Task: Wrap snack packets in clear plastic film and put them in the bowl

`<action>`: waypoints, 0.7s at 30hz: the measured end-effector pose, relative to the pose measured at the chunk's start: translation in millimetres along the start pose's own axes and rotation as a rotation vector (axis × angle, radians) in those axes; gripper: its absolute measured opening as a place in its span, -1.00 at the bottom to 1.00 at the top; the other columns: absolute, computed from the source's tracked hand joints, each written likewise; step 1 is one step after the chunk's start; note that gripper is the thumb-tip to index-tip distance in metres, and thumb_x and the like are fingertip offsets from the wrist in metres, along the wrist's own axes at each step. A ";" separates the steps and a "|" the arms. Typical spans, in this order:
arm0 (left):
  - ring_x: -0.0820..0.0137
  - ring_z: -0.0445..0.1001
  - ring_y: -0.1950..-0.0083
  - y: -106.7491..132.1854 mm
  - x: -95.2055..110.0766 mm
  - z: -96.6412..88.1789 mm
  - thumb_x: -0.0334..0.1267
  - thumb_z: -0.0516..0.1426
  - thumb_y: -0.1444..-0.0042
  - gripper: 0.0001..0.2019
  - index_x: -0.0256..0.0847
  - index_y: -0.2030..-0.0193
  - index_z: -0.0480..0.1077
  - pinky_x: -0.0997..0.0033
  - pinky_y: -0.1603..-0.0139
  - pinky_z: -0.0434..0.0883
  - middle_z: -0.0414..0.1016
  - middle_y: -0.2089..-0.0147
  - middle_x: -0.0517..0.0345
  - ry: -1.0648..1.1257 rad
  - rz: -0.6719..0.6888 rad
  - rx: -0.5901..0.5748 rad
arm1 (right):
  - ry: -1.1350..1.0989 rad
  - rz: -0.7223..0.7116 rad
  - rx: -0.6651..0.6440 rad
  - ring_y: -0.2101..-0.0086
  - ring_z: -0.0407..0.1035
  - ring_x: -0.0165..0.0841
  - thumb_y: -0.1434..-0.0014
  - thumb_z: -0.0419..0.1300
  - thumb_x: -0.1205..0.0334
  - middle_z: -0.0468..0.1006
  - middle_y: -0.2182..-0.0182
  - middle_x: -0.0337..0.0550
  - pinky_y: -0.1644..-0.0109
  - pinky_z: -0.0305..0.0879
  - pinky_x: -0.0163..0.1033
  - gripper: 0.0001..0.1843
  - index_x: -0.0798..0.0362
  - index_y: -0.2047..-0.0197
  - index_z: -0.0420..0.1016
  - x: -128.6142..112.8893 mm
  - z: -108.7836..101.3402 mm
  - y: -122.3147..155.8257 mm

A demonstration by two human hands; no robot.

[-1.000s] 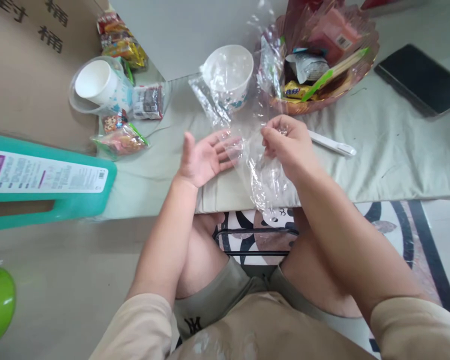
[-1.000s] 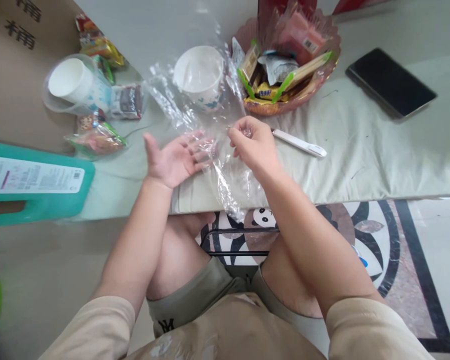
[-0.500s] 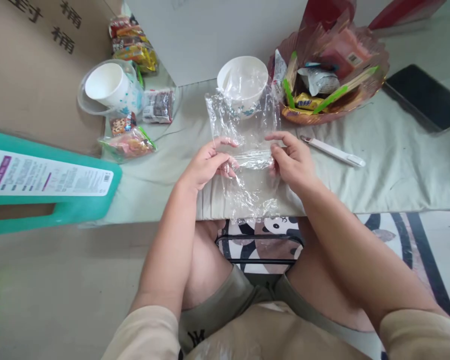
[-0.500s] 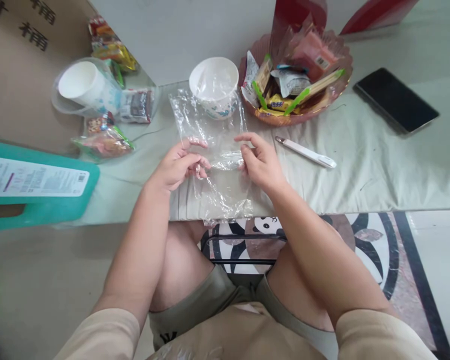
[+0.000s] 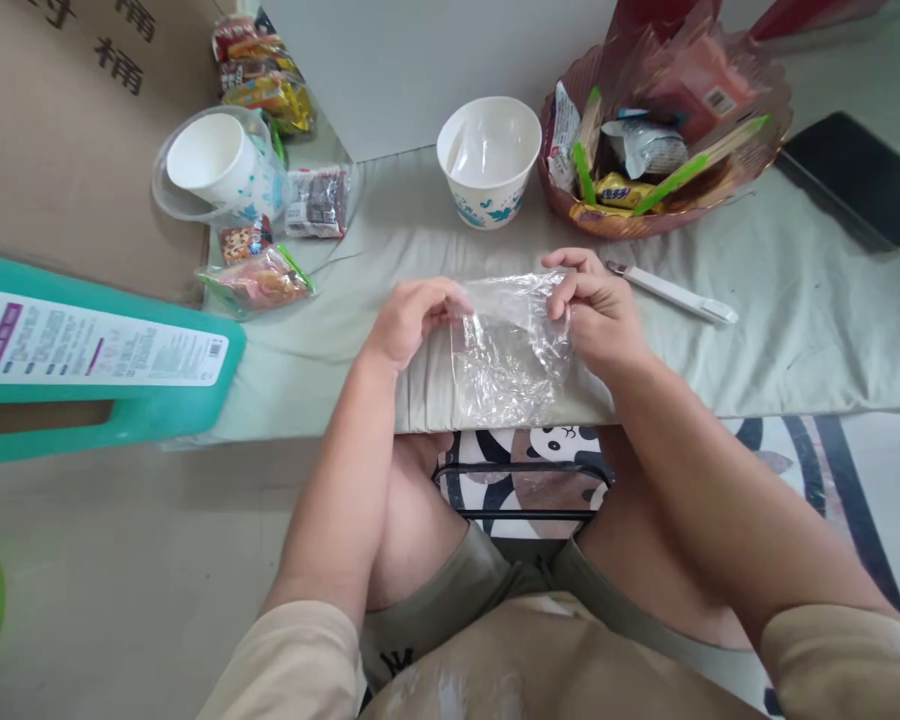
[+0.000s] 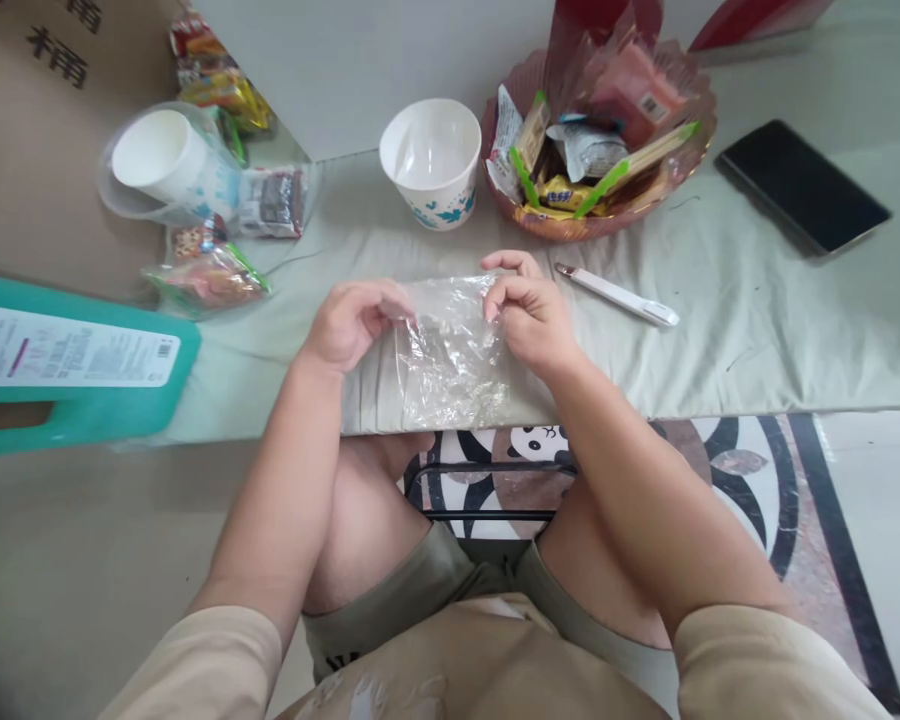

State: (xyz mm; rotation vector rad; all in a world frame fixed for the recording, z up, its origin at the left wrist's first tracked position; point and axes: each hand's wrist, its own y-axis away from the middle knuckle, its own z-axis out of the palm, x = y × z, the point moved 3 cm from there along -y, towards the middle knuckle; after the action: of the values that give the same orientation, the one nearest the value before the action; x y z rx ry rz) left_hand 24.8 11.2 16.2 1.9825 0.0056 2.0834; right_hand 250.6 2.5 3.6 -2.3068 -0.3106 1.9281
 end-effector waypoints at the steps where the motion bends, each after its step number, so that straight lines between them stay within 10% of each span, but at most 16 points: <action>1: 0.42 0.48 0.35 -1.8 -1.7 -0.4 -0.13 0.22 -0.19 -0.67 -0.22 0.55 0.54 0.42 0.28 0.44 0.52 0.44 0.10 -0.033 0.019 0.039 | -0.004 0.010 -0.009 -0.10 0.40 -0.17 0.09 0.12 0.38 0.49 0.04 -0.13 -0.26 0.30 0.09 -0.85 -0.01 0.62 0.38 -0.1 -0.9 -0.2; 7: 0.49 0.48 0.33 -7.5 -4.2 1.4 -0.06 0.36 -0.07 -0.62 -0.21 0.60 0.40 0.45 0.22 0.43 0.43 0.42 0.18 -0.098 0.213 0.194 | -0.151 0.097 0.073 -0.08 0.45 -0.22 -0.11 0.13 0.26 0.41 -0.16 -0.15 -0.12 0.42 0.02 -0.96 -0.05 0.33 0.40 10.6 -6.6 -0.6; 12: 0.40 0.59 0.13 -1.4 2.2 8.4 -0.35 0.41 0.19 -0.61 -0.17 0.44 0.21 0.40 0.10 0.52 0.44 0.21 0.26 0.095 0.181 0.094 | -0.191 0.182 0.025 -0.03 0.45 -0.24 -0.17 0.30 -0.05 0.47 -0.11 -0.08 0.01 0.46 -0.09 -0.49 -0.19 -0.14 0.27 15.7 -2.3 -2.4; 17: 0.28 0.63 -0.08 6.4 7.8 10.4 -0.35 0.38 0.12 -0.51 0.04 0.06 0.33 0.28 -0.02 0.57 0.54 -0.01 0.29 0.241 0.069 0.066 | -0.154 0.233 -0.193 0.37 0.36 -0.39 -0.05 0.41 0.02 0.47 0.40 -0.27 0.24 0.35 -0.22 -0.68 -0.03 0.26 0.41 0.6 6.2 -1.7; 21: 0.18 0.68 0.04 6.2 -4.6 19.2 -0.23 0.39 0.05 -0.57 -0.10 0.01 0.45 0.24 0.08 0.61 0.65 0.08 0.10 0.162 -0.169 -0.097 | -0.198 0.252 -0.106 0.37 0.42 -0.39 -0.15 0.30 0.03 0.47 0.43 -0.29 0.29 0.32 -0.25 -0.73 -0.04 0.34 0.30 -5.5 4.5 -1.3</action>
State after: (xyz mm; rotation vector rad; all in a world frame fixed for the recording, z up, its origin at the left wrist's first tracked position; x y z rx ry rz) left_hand 42.7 0.9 14.0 1.6913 0.0975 2.0868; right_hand 245.2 2.2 8.3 -2.3189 -0.1480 2.3215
